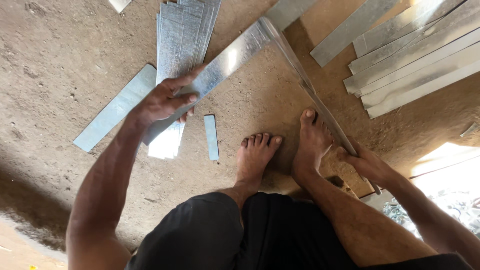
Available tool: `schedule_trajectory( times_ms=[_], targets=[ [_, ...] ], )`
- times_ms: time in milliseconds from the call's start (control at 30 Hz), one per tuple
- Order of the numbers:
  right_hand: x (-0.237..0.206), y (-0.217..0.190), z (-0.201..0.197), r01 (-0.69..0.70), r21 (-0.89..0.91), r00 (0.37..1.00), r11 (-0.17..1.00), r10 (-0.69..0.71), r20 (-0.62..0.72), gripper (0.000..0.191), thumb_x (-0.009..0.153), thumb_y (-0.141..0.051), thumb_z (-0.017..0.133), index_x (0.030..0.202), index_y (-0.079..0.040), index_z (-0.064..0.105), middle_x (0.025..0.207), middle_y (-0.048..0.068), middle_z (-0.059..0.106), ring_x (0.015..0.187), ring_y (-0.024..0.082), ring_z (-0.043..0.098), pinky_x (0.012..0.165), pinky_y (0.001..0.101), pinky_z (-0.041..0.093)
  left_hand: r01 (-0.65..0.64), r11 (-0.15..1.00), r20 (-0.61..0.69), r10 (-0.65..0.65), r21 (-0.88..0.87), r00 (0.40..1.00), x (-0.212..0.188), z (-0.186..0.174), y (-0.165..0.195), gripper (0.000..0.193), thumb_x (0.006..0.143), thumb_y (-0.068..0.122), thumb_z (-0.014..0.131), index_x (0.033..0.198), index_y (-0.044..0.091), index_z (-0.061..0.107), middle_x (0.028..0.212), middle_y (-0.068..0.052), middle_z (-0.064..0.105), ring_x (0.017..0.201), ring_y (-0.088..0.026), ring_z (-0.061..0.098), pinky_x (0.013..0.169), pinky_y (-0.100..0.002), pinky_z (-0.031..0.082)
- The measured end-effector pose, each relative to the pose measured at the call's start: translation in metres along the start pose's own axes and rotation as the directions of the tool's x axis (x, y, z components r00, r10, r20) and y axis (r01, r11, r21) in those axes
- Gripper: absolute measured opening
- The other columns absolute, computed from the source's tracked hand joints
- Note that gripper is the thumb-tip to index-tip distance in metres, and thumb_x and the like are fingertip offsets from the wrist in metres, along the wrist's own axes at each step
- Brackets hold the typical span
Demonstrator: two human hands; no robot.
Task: The person sits on the ground and cuts galvanized sheet metal into narrow strips using large hand shears, setting cut strips aside. The person then aligns the cut strips and bends them by hand along their length.
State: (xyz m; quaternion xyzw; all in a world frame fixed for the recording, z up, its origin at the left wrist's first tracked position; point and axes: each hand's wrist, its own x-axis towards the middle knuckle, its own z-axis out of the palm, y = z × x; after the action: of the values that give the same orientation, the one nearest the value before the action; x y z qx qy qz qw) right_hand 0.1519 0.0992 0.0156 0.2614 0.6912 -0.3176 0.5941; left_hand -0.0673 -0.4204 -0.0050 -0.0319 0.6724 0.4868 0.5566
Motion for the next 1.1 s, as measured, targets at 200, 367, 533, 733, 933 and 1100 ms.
schedule_trajectory(
  times_ms=[200,367,533,733,933,1100],
  targets=[
    [0.002,-0.008,0.006,-0.045,-0.028,0.999,0.999,0.046,0.020,0.060,0.098,-0.056,0.045,0.148,-0.023,0.045,0.130,0.020,0.066,0.125,0.036,0.059,0.100,0.0601,0.048,-0.060,0.998,-0.024,0.059,-0.019,0.998,0.004,0.014,-0.011,0.071,0.098,0.019,0.062,0.162,0.023,0.029,0.077,-0.008,0.069,0.056,-0.014,0.067,0.050,-0.033,0.064],
    [-0.002,-0.010,0.010,-0.015,-0.086,0.998,0.996,0.010,-0.058,0.052,0.100,-0.053,0.048,0.138,-0.017,0.050,0.108,0.022,0.070,0.104,0.035,0.069,0.091,0.0545,0.053,0.018,1.000,-0.043,-0.018,0.014,0.999,0.002,0.018,-0.001,0.071,0.097,0.018,0.061,0.162,0.025,0.032,0.080,-0.008,0.072,0.056,-0.016,0.066,0.051,-0.034,0.063],
    [0.001,-0.014,0.017,0.037,-0.097,0.976,0.995,-0.057,-0.211,0.050,0.097,-0.051,0.055,0.129,-0.013,0.058,0.092,0.021,0.070,0.086,0.033,0.068,0.079,0.0514,0.052,0.011,1.000,-0.034,-0.011,0.018,0.999,0.007,0.020,-0.003,0.072,0.097,0.018,0.060,0.162,0.028,0.029,0.085,-0.012,0.073,0.058,-0.018,0.067,0.053,-0.035,0.064],
    [0.017,-0.004,0.031,0.012,-0.190,0.924,0.982,-0.083,-0.372,0.055,0.095,-0.056,0.064,0.098,-0.001,0.070,0.082,0.024,0.069,0.075,0.041,0.070,0.070,0.0542,0.054,-0.124,0.983,-0.005,0.124,-0.135,0.992,-0.002,0.017,-0.009,0.077,0.094,0.012,0.064,0.161,0.021,0.028,0.123,-0.012,0.067,0.070,-0.018,0.072,0.056,-0.034,0.067],
    [0.009,0.000,0.042,0.109,-0.539,0.886,0.835,-0.328,-0.329,0.064,0.090,-0.065,0.062,0.111,-0.005,0.063,0.091,0.021,0.072,0.080,0.044,0.072,0.071,0.0551,0.057,-0.534,0.842,-0.383,0.519,0.074,0.764,-0.032,0.022,-0.079,0.088,0.083,-0.005,0.081,0.157,0.005,0.034,0.123,-0.018,0.066,0.062,-0.015,0.061,0.052,-0.027,0.055],
    [0.008,-0.056,-0.006,0.097,-0.802,0.863,0.589,-0.452,-0.227,0.052,0.100,-0.063,0.048,0.114,-0.018,0.070,0.095,0.011,0.074,0.079,0.027,0.073,0.066,0.0455,0.060,-0.221,0.707,-0.546,0.674,0.671,0.499,-0.056,0.028,-0.058,0.080,0.088,0.015,0.087,0.154,-0.003,0.046,0.104,-0.019,0.070,0.071,-0.019,0.067,0.066,-0.035,0.059]
  ],
)
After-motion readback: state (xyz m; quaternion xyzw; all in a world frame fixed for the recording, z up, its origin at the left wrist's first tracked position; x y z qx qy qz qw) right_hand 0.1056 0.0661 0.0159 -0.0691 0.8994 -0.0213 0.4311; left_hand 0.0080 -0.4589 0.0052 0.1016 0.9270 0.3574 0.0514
